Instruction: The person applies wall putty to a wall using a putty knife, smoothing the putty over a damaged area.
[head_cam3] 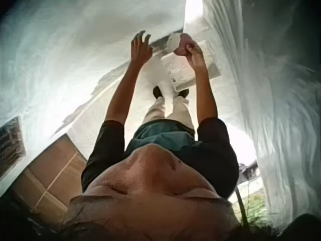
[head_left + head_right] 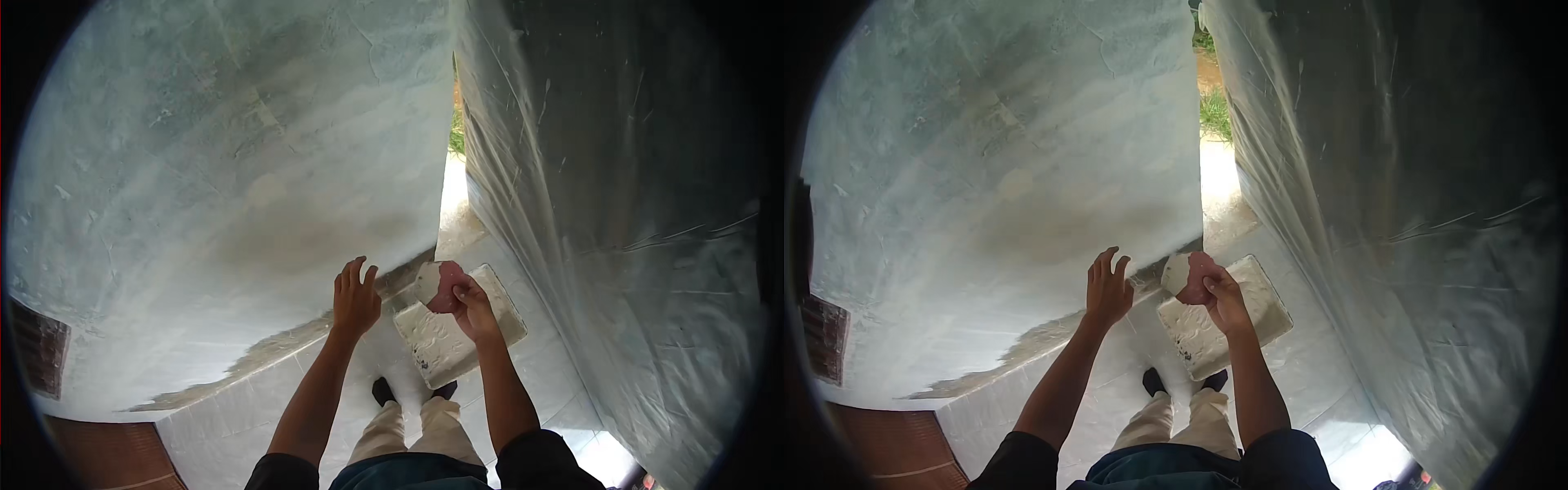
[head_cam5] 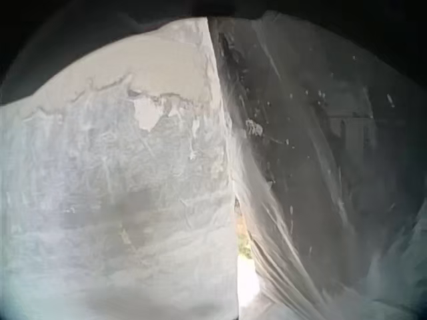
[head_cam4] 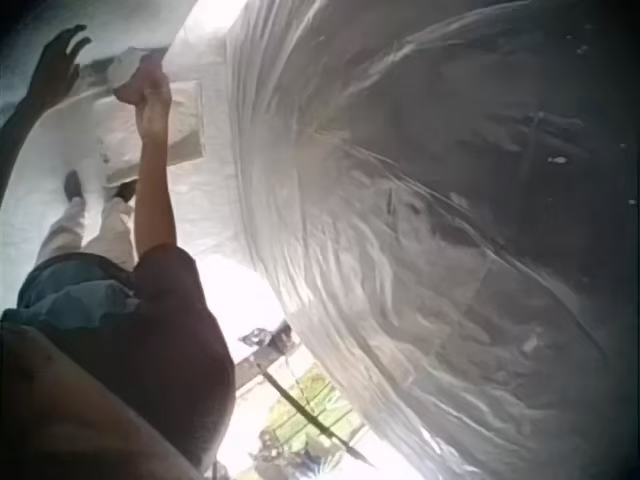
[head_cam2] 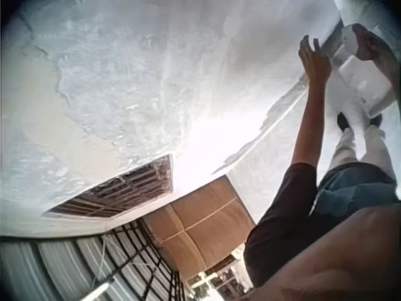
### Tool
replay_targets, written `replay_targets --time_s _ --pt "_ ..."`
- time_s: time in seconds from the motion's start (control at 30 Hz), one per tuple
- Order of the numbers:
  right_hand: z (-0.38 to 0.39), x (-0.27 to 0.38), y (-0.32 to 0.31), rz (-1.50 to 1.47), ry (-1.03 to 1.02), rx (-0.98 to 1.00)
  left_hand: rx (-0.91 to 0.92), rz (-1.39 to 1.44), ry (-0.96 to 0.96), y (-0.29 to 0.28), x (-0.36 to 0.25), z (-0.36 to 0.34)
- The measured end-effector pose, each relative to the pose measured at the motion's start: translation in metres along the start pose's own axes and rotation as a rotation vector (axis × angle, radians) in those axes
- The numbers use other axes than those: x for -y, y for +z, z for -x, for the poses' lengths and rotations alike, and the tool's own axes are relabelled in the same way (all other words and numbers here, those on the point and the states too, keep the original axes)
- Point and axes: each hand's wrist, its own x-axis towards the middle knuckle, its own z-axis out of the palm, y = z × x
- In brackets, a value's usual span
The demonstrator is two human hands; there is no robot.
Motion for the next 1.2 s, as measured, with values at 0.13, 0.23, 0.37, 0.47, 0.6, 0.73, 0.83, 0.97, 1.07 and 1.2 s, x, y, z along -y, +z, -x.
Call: replay_targets --time_s 0.13,0.23,0.37,0.47,0.6,0.73,0.83,0.97,1.07,1.2 --pt "-0.016 0.040 0.052 -0.026 -0.131 0.052 -0.087 -0.076 0.101 -0.057 -0.008 -0.043" --pt "-0.036 0.073 0.098 -0.018 -0.239 0.114 -0.200 -0.081 0.225 -0.100 -0.006 -0.082" --pt "-0.051 0.108 0.147 0.001 -0.323 0.156 -0.348 -0.166 0.312 -0.153 -0.010 -0.122" --pt "-0.058 0.130 0.179 0.112 -0.369 0.186 -0.445 -0.232 0.357 -0.194 -0.015 -0.145" --pt "-0.066 0.153 0.224 0.116 -0.427 0.214 -0.562 -0.342 0.414 -0.246 -0.014 -0.172" --pt "-0.074 0.177 0.264 0.153 -0.481 0.270 -0.613 -0.411 0.449 -0.296 -0.013 -0.187" --pt "-0.081 0.192 0.293 0.173 -0.529 0.286 -0.688 -0.478 0.464 -0.327 -0.010 -0.201" --pt "-0.074 0.213 0.346 0.177 -0.599 0.295 -0.730 -0.516 0.464 -0.366 -0.006 -0.212" --pt "-0.082 0.221 0.366 0.417 -0.770 0.237 -0.797 -0.541 0.500 -0.390 -0.006 -0.222" --pt "-0.072 0.225 0.405 0.599 -0.974 0.225 -0.833 -0.559 0.523 -0.418 0.002 -0.232"
